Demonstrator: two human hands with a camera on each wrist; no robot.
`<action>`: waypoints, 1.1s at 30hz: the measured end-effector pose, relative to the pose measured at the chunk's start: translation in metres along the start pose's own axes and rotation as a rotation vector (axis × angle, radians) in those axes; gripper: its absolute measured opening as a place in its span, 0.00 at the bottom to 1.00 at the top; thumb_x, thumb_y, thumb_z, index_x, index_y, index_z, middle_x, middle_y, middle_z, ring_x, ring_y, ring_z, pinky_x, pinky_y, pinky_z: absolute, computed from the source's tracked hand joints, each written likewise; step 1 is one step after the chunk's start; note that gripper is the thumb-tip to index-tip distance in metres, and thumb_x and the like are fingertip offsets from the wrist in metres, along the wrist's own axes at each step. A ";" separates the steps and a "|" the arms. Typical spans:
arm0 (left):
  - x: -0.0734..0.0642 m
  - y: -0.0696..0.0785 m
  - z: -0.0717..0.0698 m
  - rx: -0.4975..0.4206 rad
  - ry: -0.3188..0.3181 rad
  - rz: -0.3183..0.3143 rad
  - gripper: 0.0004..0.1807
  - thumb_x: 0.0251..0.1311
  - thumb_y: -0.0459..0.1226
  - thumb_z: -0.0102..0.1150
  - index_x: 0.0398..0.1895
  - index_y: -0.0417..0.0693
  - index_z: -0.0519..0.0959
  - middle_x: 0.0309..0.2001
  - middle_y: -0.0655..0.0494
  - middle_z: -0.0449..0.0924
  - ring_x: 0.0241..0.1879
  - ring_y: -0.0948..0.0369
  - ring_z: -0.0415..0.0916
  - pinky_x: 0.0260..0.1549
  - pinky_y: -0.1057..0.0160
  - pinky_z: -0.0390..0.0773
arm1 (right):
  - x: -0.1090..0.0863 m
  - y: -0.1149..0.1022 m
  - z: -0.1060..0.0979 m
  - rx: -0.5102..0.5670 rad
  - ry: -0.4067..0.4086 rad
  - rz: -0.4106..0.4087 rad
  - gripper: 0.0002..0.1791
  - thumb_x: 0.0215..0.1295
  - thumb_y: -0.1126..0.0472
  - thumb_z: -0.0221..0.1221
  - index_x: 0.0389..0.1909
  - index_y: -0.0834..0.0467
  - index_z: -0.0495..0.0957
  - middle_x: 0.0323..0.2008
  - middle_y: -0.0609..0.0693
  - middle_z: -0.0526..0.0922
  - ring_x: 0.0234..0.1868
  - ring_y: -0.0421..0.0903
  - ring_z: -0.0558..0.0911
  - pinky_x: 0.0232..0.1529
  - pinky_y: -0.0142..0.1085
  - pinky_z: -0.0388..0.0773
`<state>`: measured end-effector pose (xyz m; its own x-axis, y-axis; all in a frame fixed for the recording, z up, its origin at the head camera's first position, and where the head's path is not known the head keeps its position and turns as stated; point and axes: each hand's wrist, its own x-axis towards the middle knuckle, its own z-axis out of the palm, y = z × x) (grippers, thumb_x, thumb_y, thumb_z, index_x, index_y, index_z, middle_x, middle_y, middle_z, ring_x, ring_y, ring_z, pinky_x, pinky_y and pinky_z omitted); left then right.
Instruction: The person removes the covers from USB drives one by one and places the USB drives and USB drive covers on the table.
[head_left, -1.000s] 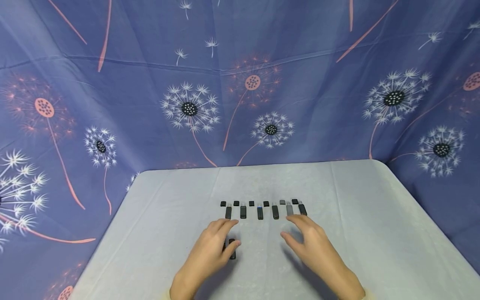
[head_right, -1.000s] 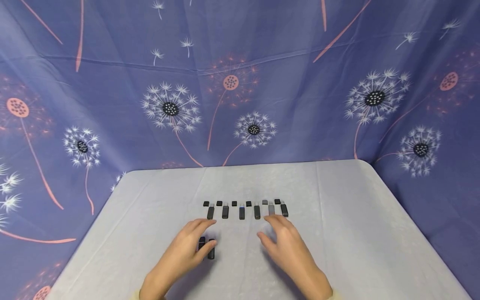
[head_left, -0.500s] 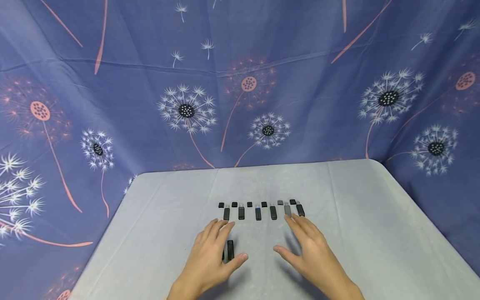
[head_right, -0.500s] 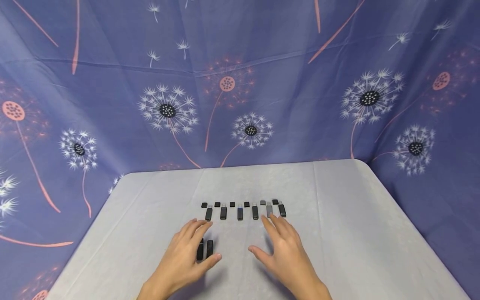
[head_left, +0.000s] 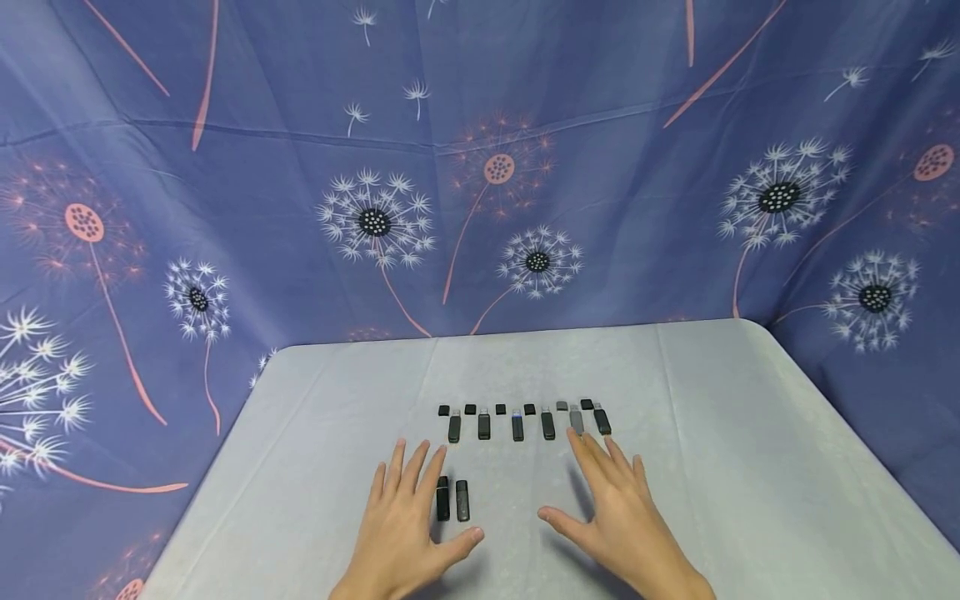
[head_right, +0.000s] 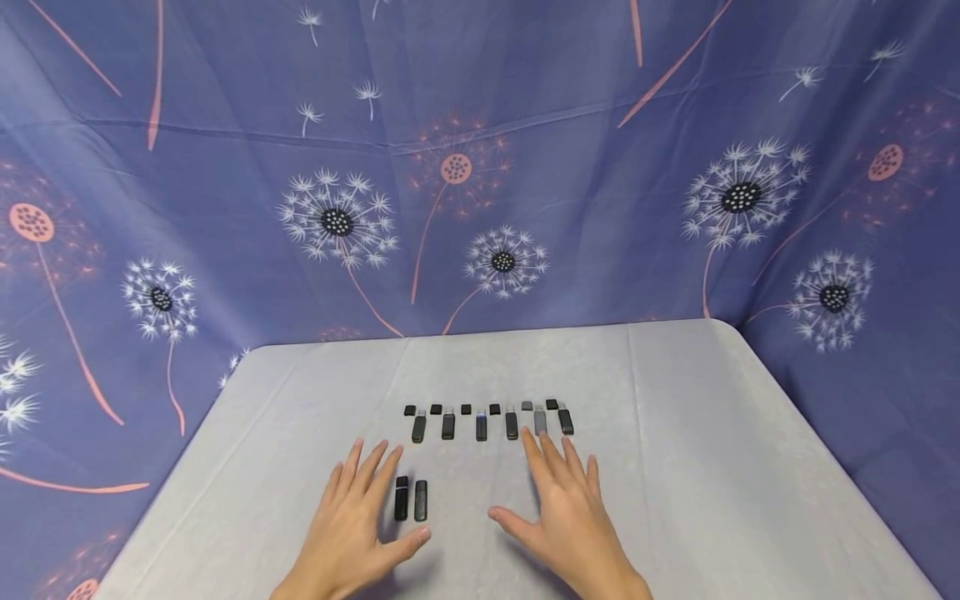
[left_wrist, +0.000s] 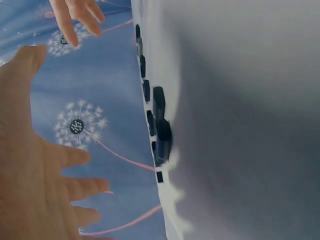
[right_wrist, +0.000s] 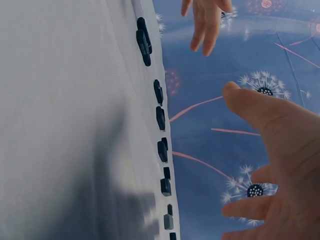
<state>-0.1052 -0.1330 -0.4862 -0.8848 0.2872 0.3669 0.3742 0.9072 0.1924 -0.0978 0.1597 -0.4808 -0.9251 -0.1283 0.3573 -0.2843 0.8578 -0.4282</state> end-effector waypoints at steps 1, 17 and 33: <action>-0.001 -0.002 0.001 0.005 0.001 -0.010 0.59 0.48 0.75 0.64 0.79 0.53 0.64 0.76 0.47 0.66 0.79 0.39 0.52 0.67 0.28 0.61 | 0.000 0.000 0.001 -0.011 -0.015 0.013 0.57 0.52 0.29 0.71 0.79 0.49 0.62 0.71 0.62 0.73 0.72 0.73 0.66 0.62 0.81 0.55; -0.012 -0.017 0.004 0.013 -0.105 -0.122 0.59 0.48 0.79 0.57 0.79 0.56 0.65 0.76 0.43 0.64 0.79 0.35 0.51 0.65 0.24 0.61 | 0.008 -0.028 0.024 0.055 -0.153 0.067 0.59 0.48 0.24 0.69 0.78 0.50 0.65 0.70 0.61 0.74 0.74 0.72 0.65 0.67 0.71 0.63; -0.014 -0.038 -0.016 -0.020 -0.132 -0.183 0.57 0.52 0.75 0.60 0.80 0.55 0.62 0.78 0.39 0.59 0.79 0.33 0.47 0.66 0.24 0.58 | 0.020 -0.064 0.064 0.106 -0.237 -0.131 0.50 0.52 0.32 0.71 0.69 0.60 0.74 0.62 0.62 0.80 0.66 0.73 0.74 0.64 0.63 0.73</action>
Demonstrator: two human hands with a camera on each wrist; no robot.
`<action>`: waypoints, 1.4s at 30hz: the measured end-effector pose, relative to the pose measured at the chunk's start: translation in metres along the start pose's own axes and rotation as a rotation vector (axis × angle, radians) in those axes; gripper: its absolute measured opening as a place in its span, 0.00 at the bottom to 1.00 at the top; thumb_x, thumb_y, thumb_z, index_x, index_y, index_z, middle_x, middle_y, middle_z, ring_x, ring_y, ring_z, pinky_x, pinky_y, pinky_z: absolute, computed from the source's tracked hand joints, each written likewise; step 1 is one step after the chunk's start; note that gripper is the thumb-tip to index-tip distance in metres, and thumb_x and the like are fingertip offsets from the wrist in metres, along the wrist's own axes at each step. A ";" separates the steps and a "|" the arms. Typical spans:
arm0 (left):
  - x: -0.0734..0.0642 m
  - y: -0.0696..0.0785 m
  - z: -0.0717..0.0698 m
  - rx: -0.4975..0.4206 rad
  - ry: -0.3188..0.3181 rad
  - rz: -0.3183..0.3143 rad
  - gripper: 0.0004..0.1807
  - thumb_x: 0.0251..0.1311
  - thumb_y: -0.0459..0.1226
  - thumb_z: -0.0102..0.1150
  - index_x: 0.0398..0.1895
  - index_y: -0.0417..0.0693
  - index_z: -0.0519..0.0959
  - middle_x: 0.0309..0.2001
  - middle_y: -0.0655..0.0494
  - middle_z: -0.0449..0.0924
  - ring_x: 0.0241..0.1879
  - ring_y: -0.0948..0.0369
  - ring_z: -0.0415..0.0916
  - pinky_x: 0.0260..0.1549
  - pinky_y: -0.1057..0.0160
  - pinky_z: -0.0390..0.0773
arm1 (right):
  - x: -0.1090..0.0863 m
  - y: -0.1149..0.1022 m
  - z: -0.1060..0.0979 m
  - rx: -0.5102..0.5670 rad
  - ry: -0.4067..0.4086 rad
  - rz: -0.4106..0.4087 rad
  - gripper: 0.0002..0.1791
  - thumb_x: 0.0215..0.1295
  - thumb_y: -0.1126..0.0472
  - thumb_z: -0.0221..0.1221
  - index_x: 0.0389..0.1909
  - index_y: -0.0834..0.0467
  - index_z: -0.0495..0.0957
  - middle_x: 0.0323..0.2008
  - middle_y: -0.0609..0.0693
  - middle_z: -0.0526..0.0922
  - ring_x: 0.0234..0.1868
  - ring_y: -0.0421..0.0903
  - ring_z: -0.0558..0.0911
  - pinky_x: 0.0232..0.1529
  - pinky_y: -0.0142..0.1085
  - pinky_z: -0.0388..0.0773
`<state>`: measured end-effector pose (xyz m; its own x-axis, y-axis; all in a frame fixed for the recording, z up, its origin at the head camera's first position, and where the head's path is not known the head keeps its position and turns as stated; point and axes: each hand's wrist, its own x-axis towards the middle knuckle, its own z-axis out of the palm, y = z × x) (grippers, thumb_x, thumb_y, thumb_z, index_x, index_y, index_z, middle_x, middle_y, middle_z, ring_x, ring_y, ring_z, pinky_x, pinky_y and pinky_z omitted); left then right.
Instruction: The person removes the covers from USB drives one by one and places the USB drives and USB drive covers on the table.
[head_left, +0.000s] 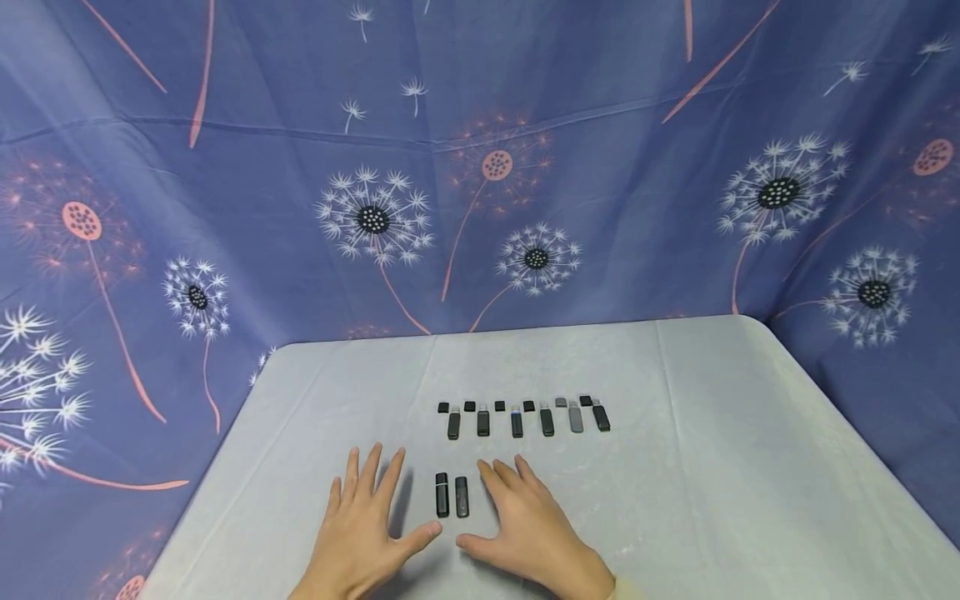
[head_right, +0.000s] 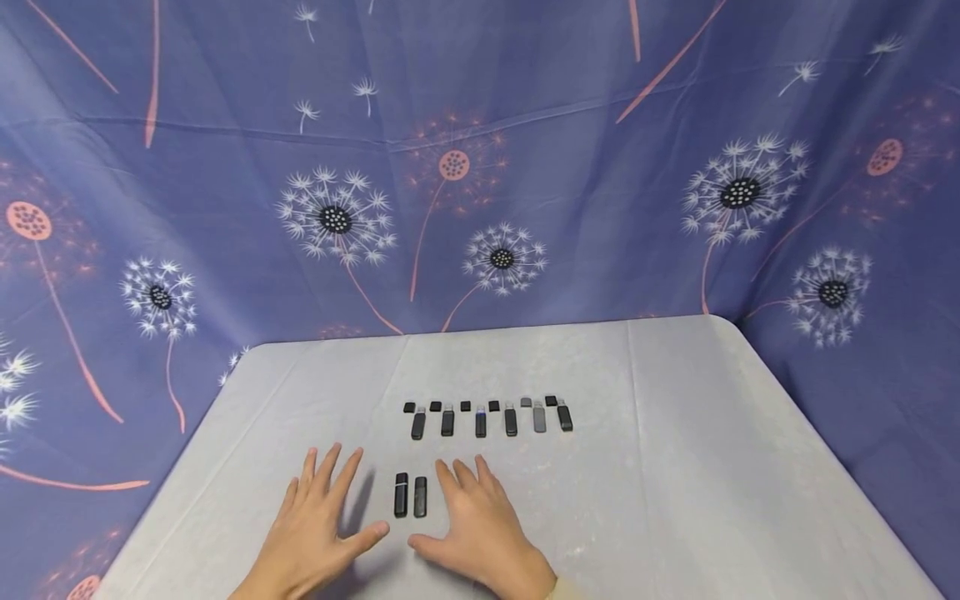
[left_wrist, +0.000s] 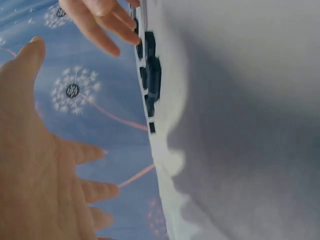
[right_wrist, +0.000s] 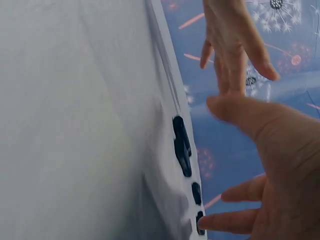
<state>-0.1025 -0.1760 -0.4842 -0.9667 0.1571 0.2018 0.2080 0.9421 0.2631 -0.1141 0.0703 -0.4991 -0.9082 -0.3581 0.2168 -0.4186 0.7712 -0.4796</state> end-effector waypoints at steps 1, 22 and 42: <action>0.000 -0.002 -0.002 -0.007 0.001 -0.006 0.57 0.53 0.74 0.60 0.80 0.55 0.62 0.78 0.39 0.59 0.79 0.33 0.46 0.66 0.24 0.58 | 0.002 -0.002 0.002 -0.012 0.005 -0.005 0.49 0.52 0.33 0.71 0.68 0.61 0.74 0.61 0.61 0.81 0.65 0.72 0.74 0.64 0.63 0.73; -0.003 -0.008 -0.009 -0.047 0.071 0.019 0.53 0.54 0.68 0.66 0.78 0.51 0.65 0.77 0.37 0.62 0.77 0.30 0.49 0.64 0.24 0.61 | 0.030 -0.031 0.027 -0.008 0.091 0.185 0.17 0.57 0.53 0.73 0.35 0.64 0.84 0.28 0.53 0.80 0.28 0.50 0.80 0.23 0.45 0.77; -0.006 -0.002 -0.006 -0.048 0.106 0.091 0.53 0.53 0.68 0.66 0.78 0.51 0.65 0.76 0.38 0.64 0.77 0.31 0.51 0.65 0.26 0.61 | 0.032 -0.031 0.024 0.011 0.069 0.187 0.10 0.51 0.64 0.74 0.26 0.63 0.82 0.23 0.51 0.78 0.25 0.47 0.79 0.25 0.42 0.76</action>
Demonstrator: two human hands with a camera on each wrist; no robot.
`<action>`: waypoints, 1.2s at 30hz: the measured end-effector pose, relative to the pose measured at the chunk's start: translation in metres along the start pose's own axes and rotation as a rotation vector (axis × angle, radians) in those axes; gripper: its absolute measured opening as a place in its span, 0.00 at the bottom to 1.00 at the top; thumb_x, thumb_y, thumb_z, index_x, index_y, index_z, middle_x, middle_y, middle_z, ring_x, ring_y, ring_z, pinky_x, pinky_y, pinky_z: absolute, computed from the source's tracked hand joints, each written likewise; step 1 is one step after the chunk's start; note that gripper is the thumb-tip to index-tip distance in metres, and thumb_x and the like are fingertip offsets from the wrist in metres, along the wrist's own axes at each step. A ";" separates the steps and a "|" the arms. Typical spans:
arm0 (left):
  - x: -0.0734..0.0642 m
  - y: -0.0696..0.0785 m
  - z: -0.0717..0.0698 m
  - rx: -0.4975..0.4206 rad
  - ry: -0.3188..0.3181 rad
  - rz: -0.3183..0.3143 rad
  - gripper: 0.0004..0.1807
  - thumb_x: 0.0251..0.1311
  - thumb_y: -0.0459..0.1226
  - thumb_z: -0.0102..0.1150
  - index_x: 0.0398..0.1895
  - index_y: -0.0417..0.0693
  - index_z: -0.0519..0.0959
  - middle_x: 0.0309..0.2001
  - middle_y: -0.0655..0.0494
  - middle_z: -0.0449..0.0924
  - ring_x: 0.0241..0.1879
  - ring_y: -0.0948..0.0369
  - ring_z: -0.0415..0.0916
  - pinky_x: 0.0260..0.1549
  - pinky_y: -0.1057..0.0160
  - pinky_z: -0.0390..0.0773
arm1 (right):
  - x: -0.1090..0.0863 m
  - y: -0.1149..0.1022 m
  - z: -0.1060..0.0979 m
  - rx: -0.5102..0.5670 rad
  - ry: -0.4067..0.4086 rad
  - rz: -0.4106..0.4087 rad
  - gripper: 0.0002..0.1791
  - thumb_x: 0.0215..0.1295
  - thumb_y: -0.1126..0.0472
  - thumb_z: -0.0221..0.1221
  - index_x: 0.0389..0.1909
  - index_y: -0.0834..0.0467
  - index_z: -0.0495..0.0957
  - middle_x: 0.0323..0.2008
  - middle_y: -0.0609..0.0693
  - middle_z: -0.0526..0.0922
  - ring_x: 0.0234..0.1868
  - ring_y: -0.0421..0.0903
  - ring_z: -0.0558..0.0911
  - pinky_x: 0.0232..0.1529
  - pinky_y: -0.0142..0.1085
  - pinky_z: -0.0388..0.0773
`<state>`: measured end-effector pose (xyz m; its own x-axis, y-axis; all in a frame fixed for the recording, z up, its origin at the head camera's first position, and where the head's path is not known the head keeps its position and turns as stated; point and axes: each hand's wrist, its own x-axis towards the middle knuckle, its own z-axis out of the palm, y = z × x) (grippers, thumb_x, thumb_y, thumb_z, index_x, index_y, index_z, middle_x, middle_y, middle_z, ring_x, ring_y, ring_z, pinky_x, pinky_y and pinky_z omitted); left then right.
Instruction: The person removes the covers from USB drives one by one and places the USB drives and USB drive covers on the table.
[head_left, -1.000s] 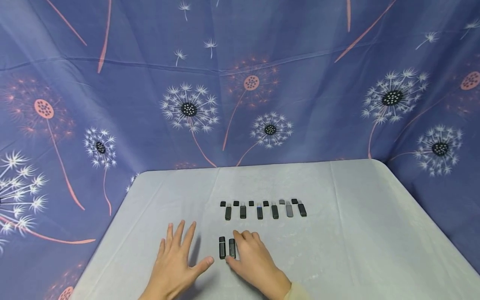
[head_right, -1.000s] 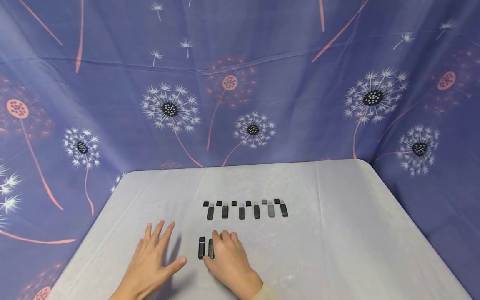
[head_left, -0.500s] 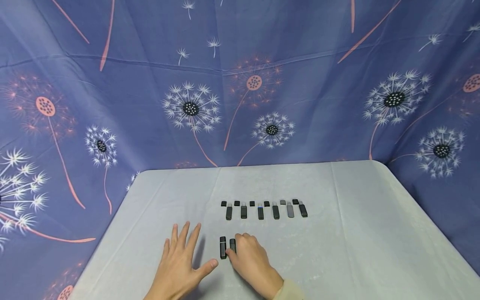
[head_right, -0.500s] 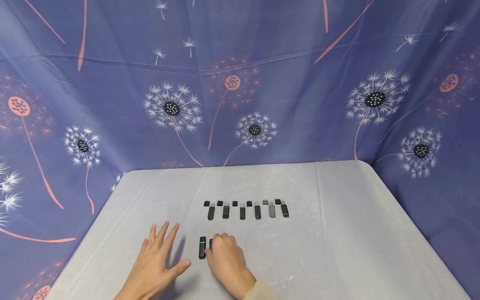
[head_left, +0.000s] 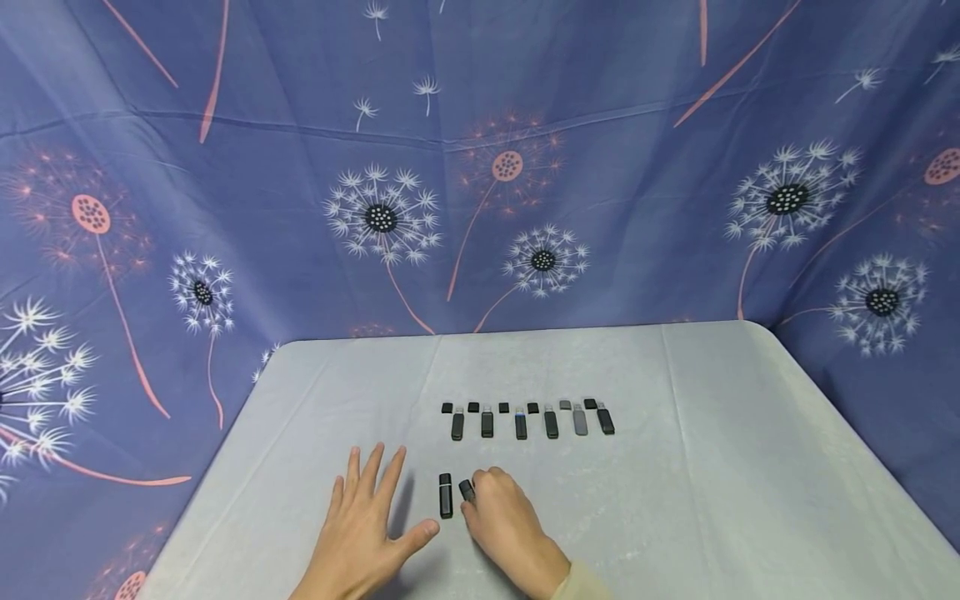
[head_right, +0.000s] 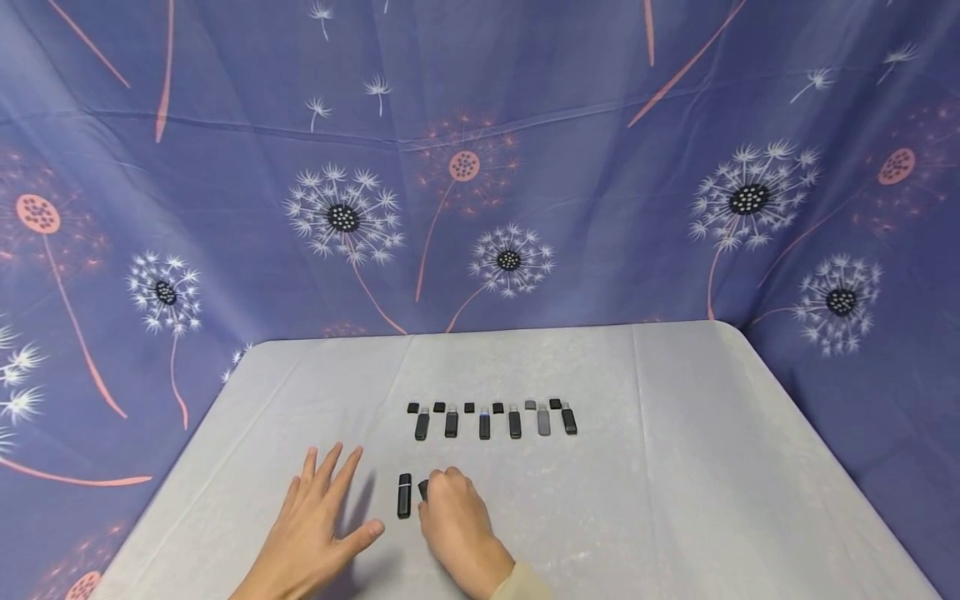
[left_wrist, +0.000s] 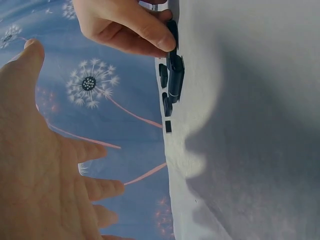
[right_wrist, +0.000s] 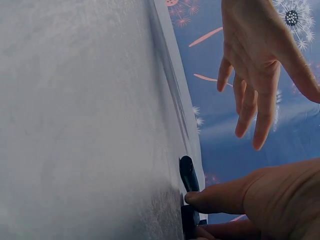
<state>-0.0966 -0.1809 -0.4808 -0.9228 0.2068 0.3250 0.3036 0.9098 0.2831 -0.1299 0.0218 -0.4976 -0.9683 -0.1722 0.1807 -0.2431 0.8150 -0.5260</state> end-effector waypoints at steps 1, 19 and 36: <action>0.000 0.001 0.000 -0.002 0.001 0.001 0.54 0.53 0.68 0.66 0.79 0.51 0.65 0.76 0.38 0.64 0.77 0.31 0.51 0.65 0.26 0.61 | 0.000 0.000 -0.001 0.002 0.004 -0.004 0.10 0.51 0.65 0.74 0.27 0.63 0.82 0.23 0.51 0.79 0.25 0.47 0.79 0.25 0.42 0.76; 0.003 0.014 0.007 -0.047 -0.078 -0.020 0.51 0.56 0.67 0.65 0.79 0.51 0.65 0.76 0.39 0.64 0.78 0.31 0.50 0.65 0.24 0.61 | -0.004 0.016 -0.018 0.128 -0.015 0.025 0.09 0.48 0.72 0.68 0.22 0.58 0.77 0.20 0.46 0.76 0.22 0.39 0.71 0.21 0.34 0.69; 0.009 0.050 0.020 -0.192 -0.259 0.023 0.51 0.61 0.67 0.60 0.81 0.53 0.59 0.78 0.41 0.60 0.79 0.32 0.44 0.67 0.23 0.55 | -0.015 0.056 -0.060 0.261 0.007 0.071 0.11 0.51 0.70 0.76 0.29 0.57 0.83 0.21 0.40 0.75 0.23 0.33 0.70 0.26 0.29 0.71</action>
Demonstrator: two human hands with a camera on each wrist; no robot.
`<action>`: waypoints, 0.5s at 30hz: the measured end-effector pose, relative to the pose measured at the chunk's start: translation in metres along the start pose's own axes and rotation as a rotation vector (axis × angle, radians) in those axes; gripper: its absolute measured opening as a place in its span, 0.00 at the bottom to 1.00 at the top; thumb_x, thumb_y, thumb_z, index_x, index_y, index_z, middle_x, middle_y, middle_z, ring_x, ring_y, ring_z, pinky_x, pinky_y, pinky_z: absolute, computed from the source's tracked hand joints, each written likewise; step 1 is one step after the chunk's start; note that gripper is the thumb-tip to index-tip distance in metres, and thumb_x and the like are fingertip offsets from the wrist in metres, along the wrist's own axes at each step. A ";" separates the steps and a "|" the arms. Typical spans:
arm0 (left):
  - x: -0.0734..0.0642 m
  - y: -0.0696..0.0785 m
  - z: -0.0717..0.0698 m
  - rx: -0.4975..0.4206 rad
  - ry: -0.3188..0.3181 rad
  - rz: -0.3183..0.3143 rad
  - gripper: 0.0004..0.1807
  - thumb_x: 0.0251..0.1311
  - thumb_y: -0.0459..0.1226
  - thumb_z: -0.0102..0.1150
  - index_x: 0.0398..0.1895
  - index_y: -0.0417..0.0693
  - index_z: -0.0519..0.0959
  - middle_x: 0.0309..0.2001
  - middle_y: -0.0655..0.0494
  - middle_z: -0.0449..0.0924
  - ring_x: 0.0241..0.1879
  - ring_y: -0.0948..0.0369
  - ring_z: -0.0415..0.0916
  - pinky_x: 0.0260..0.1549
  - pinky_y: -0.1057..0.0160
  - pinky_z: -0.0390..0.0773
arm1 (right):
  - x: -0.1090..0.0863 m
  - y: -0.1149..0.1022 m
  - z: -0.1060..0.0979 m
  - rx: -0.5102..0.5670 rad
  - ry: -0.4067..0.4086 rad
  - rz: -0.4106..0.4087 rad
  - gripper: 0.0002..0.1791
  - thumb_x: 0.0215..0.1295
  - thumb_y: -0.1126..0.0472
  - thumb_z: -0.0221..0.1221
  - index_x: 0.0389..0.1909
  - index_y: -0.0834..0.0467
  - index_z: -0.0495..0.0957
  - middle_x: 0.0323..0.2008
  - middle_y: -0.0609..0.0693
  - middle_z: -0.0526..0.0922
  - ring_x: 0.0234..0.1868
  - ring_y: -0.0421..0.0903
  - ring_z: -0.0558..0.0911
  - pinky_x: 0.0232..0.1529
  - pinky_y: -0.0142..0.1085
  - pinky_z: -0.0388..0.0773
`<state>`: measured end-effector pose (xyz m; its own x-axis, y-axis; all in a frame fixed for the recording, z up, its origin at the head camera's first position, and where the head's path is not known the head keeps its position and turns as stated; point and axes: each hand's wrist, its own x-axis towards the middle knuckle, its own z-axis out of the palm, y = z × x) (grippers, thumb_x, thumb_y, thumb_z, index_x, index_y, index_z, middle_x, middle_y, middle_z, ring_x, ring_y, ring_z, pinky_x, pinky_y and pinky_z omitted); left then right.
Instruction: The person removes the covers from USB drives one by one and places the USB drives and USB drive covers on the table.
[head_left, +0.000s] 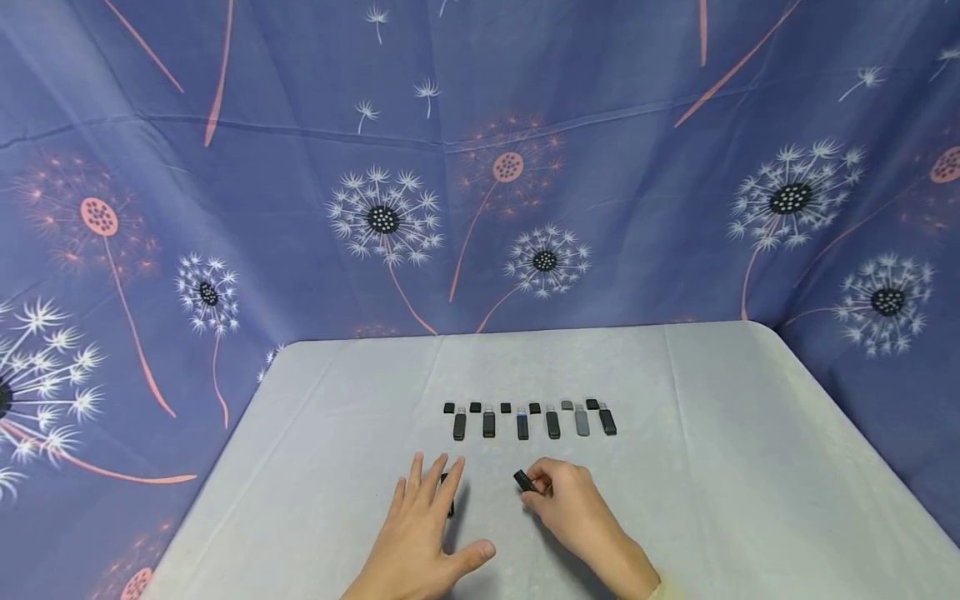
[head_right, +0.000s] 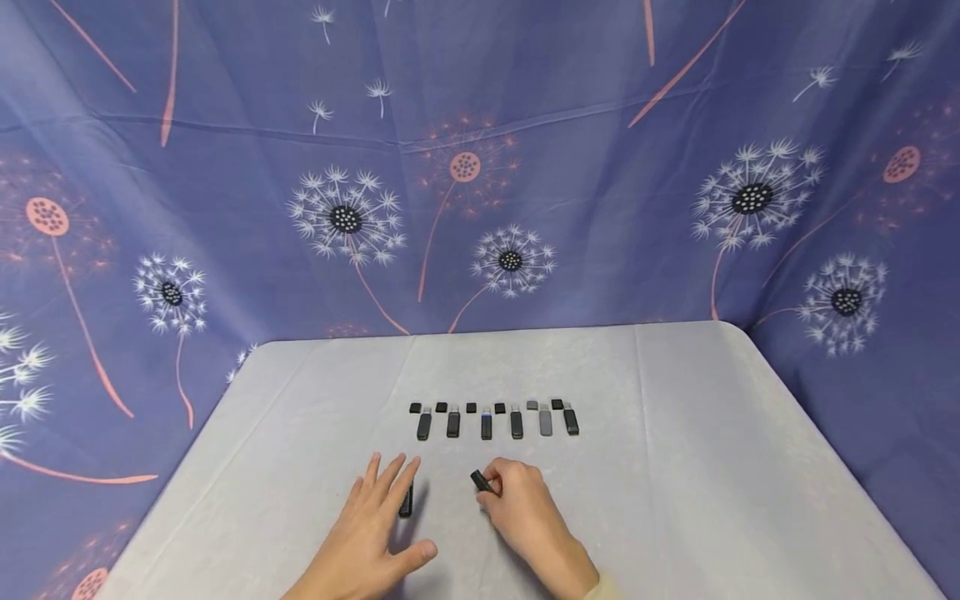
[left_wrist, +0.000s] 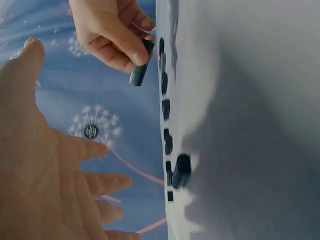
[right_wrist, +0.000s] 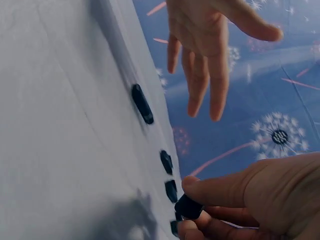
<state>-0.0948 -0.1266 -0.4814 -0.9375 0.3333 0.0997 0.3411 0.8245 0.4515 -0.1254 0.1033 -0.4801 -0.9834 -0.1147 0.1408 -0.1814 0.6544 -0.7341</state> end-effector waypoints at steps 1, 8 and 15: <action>0.000 0.003 0.001 -0.004 -0.008 0.015 0.52 0.61 0.67 0.60 0.81 0.53 0.59 0.78 0.41 0.60 0.79 0.32 0.44 0.67 0.23 0.55 | -0.001 0.001 -0.003 0.004 0.010 0.012 0.11 0.51 0.70 0.76 0.29 0.57 0.83 0.21 0.40 0.75 0.23 0.34 0.71 0.26 0.29 0.71; 0.003 0.019 0.007 -0.040 -0.040 0.094 0.52 0.60 0.69 0.59 0.82 0.56 0.57 0.80 0.42 0.56 0.80 0.32 0.42 0.66 0.23 0.56 | -0.005 0.000 -0.027 0.031 0.017 0.091 0.09 0.55 0.68 0.75 0.33 0.55 0.85 0.24 0.41 0.80 0.23 0.36 0.77 0.25 0.30 0.75; 0.005 0.019 0.012 -0.052 -0.002 0.146 0.51 0.61 0.67 0.60 0.82 0.58 0.57 0.80 0.43 0.57 0.80 0.32 0.41 0.67 0.23 0.56 | -0.012 -0.001 -0.039 0.110 0.034 0.142 0.08 0.57 0.67 0.74 0.36 0.56 0.86 0.28 0.44 0.83 0.23 0.38 0.81 0.22 0.31 0.77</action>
<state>-0.0926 -0.1033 -0.4832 -0.8778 0.4494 0.1657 0.4701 0.7423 0.4774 -0.1129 0.1336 -0.4554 -0.9987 -0.0010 0.0515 -0.0427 0.5765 -0.8160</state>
